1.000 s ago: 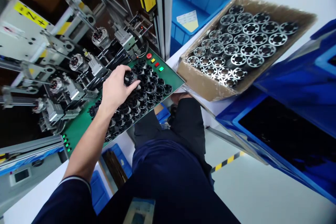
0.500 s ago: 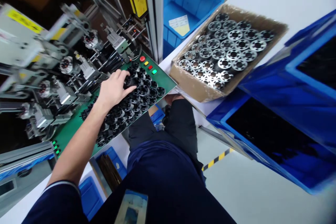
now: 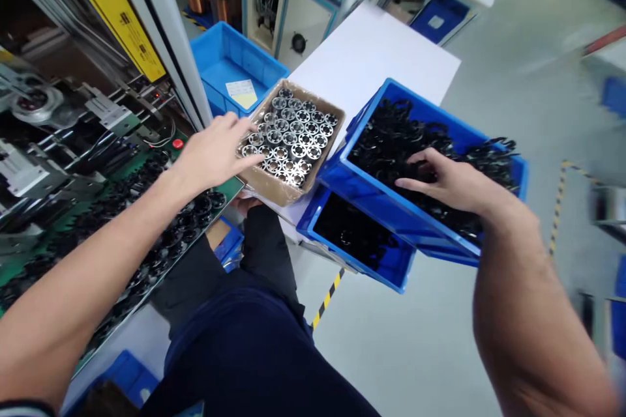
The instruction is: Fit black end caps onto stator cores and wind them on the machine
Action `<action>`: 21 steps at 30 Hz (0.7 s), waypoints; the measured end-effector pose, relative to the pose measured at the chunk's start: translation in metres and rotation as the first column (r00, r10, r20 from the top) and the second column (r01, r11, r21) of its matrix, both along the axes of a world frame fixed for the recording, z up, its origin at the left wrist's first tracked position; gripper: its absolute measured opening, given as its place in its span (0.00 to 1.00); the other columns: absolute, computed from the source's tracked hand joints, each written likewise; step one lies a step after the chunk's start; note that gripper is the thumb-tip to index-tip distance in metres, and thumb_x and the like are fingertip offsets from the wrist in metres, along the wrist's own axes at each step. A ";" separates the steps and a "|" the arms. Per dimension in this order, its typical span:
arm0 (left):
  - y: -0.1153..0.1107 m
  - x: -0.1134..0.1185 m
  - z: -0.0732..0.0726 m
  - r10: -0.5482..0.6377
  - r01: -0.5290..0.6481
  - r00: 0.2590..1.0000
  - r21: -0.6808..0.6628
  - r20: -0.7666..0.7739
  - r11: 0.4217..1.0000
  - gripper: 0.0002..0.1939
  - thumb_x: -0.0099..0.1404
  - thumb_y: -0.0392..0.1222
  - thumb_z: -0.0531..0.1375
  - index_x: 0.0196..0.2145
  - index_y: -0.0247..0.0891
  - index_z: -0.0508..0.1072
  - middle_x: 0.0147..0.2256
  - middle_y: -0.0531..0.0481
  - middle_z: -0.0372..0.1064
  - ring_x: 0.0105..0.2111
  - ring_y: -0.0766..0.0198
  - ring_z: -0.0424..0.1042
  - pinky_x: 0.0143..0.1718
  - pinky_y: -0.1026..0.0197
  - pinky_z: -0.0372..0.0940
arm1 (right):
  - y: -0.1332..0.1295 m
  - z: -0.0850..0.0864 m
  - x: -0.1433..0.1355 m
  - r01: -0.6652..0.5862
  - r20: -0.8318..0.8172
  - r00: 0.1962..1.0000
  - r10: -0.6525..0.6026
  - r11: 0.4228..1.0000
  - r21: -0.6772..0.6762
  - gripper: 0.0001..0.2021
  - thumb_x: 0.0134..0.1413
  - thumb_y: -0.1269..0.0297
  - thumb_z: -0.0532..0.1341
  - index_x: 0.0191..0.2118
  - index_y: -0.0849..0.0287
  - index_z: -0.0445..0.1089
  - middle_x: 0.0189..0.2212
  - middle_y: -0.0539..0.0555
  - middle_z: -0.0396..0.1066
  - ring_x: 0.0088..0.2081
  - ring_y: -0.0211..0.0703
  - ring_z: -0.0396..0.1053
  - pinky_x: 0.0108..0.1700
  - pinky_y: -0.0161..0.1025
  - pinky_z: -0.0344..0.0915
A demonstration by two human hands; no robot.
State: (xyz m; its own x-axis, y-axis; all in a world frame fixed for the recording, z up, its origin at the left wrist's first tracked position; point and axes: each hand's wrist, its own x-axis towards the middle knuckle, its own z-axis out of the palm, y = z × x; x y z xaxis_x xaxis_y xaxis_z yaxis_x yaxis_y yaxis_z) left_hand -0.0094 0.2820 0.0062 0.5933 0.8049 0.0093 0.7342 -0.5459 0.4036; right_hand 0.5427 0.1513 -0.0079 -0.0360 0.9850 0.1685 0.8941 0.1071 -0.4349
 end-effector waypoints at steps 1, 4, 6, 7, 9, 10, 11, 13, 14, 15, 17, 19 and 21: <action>0.016 0.023 -0.011 -0.030 0.028 0.999 -0.040 -0.043 0.999 0.35 0.80 0.64 0.68 0.74 0.42 0.76 0.69 0.33 0.73 0.71 0.31 0.74 0.77 0.31 0.72 | 0.002 0.001 0.003 -0.045 0.001 0.999 0.045 0.999 -0.022 0.30 0.46 0.33 0.90 0.43 0.48 0.86 0.22 0.45 0.78 0.19 0.42 0.67 0.28 0.47 0.57; 0.055 0.082 -0.043 -0.057 0.033 0.988 -0.163 -0.144 0.986 0.39 0.78 0.49 0.71 0.81 0.40 0.69 0.76 0.30 0.69 0.76 0.34 0.71 0.81 0.40 0.66 | 0.004 0.004 0.003 -0.023 0.066 0.997 0.027 0.998 -0.064 0.30 0.50 0.27 0.87 0.40 0.46 0.83 0.20 0.43 0.73 0.18 0.42 0.63 0.26 0.47 0.56; 0.071 0.109 -0.062 -0.035 -0.004 0.984 -0.215 -0.177 0.977 0.43 0.74 0.44 0.74 0.81 0.37 0.69 0.77 0.27 0.68 0.75 0.32 0.74 0.81 0.40 0.66 | -0.001 0.006 -0.003 0.036 0.099 0.995 -0.032 0.999 -0.033 0.31 0.54 0.25 0.84 0.41 0.47 0.82 0.23 0.47 0.75 0.21 0.44 0.64 0.28 0.46 0.61; 0.077 0.118 -0.069 -0.017 -0.028 0.982 -0.237 -0.186 0.971 0.44 0.72 0.43 0.75 0.81 0.36 0.69 0.77 0.25 0.69 0.74 0.31 0.75 0.80 0.39 0.67 | -0.005 0.006 -0.007 0.068 0.113 0.991 -0.065 0.997 -0.026 0.30 0.59 0.26 0.81 0.44 0.48 0.82 0.28 0.50 0.78 0.25 0.47 0.67 0.32 0.46 0.65; 0.086 0.129 -0.080 0.024 -0.078 0.982 -0.280 -0.190 0.957 0.46 0.67 0.41 0.77 0.79 0.34 0.71 0.77 0.23 0.69 0.74 0.28 0.76 0.79 0.36 0.68 | -0.014 0.007 -0.017 0.128 0.130 0.984 -0.124 0.991 -0.023 0.25 0.71 0.32 0.73 0.52 0.50 0.83 0.40 0.58 0.85 0.34 0.52 0.75 0.43 0.48 0.74; 0.089 0.132 -0.084 0.045 -0.097 0.983 -0.300 -0.178 0.949 0.46 0.66 0.40 0.78 0.78 0.33 0.72 0.78 0.22 0.68 0.75 0.27 0.75 0.80 0.35 0.68 | -0.019 0.007 -0.022 0.152 0.133 0.980 -0.147 0.988 -0.026 0.23 0.75 0.36 0.69 0.56 0.50 0.83 0.47 0.61 0.86 0.39 0.55 0.78 0.48 0.51 0.77; 0.093 0.133 -0.086 0.065 -0.113 0.986 -0.320 -0.156 0.941 0.45 0.64 0.38 0.78 0.76 0.32 0.74 0.78 0.21 0.68 0.76 0.26 0.74 0.81 0.34 0.66 | -0.022 0.008 -0.027 0.171 0.136 0.977 -0.166 0.985 -0.029 0.22 0.76 0.41 0.67 0.61 0.50 0.82 0.52 0.63 0.87 0.42 0.57 0.80 0.53 0.53 0.78; 0.099 0.133 -0.087 0.111 -0.137 0.990 -0.367 -0.092 0.920 0.40 0.61 0.33 0.77 0.70 0.30 0.78 0.77 0.21 0.69 0.77 0.26 0.73 0.83 0.33 0.64 | -0.026 0.009 -0.034 0.231 0.137 0.965 -0.224 0.972 -0.035 0.26 0.75 0.45 0.66 0.71 0.51 0.78 0.56 0.64 0.87 0.43 0.59 0.81 0.56 0.57 0.79; 0.101 0.132 -0.086 0.142 -0.151 0.989 -0.395 -0.052 0.906 0.37 0.58 0.31 0.78 0.66 0.29 0.80 0.75 0.21 0.71 0.77 0.25 0.73 0.83 0.33 0.63 | -0.026 0.010 -0.037 0.276 0.135 0.954 -0.268 0.960 -0.038 0.31 0.74 0.46 0.68 0.75 0.52 0.75 0.56 0.65 0.86 0.41 0.59 0.81 0.56 0.58 0.80; 0.103 0.130 -0.085 0.180 -0.167 0.984 -0.424 -0.009 0.890 0.35 0.56 0.30 0.78 0.61 0.30 0.80 0.73 0.21 0.74 0.77 0.25 0.73 0.83 0.33 0.63 | -0.025 0.012 -0.039 0.324 0.127 0.940 -0.317 0.945 -0.040 0.35 0.71 0.45 0.70 0.77 0.53 0.72 0.54 0.65 0.86 0.40 0.59 0.80 0.56 0.59 0.80; 0.103 0.125 -0.080 0.275 -0.200 0.958 -0.489 0.086 0.849 0.32 0.52 0.30 0.79 0.54 0.33 0.79 0.65 0.25 0.80 0.75 0.25 0.75 0.82 0.34 0.65 | -0.021 0.016 -0.040 0.382 0.108 0.920 -0.377 0.924 -0.029 0.37 0.65 0.44 0.75 0.73 0.54 0.73 0.52 0.64 0.85 0.41 0.60 0.80 0.56 0.59 0.80; 0.095 0.118 -0.074 0.382 -0.210 0.903 -0.571 0.199 0.794 0.30 0.54 0.34 0.80 0.52 0.38 0.75 0.58 0.32 0.83 0.69 0.33 0.80 0.76 0.38 0.73 | -0.018 0.020 -0.039 0.359 0.110 0.928 -0.356 0.933 -0.006 0.27 0.63 0.45 0.78 0.61 0.52 0.79 0.52 0.63 0.84 0.46 0.60 0.80 0.58 0.58 0.80; 0.079 0.109 -0.067 0.477 -0.168 0.819 -0.663 0.317 0.729 0.26 0.62 0.40 0.77 0.53 0.41 0.71 0.53 0.39 0.83 0.60 0.45 0.84 0.65 0.44 0.80 | -0.015 0.026 -0.037 0.328 0.132 0.935 -0.328 0.944 0.021 0.18 0.64 0.47 0.78 0.51 0.51 0.83 0.51 0.63 0.83 0.51 0.61 0.80 0.61 0.58 0.80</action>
State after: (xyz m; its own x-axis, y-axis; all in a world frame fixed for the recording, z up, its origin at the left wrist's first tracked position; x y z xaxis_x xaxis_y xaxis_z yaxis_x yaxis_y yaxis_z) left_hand 0.0999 0.3614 -0.0603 0.3458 0.8749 -0.3392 0.4723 0.1501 0.8686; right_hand 0.5056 0.1365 0.0177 0.2674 0.9461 0.1827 0.9288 -0.2026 -0.3104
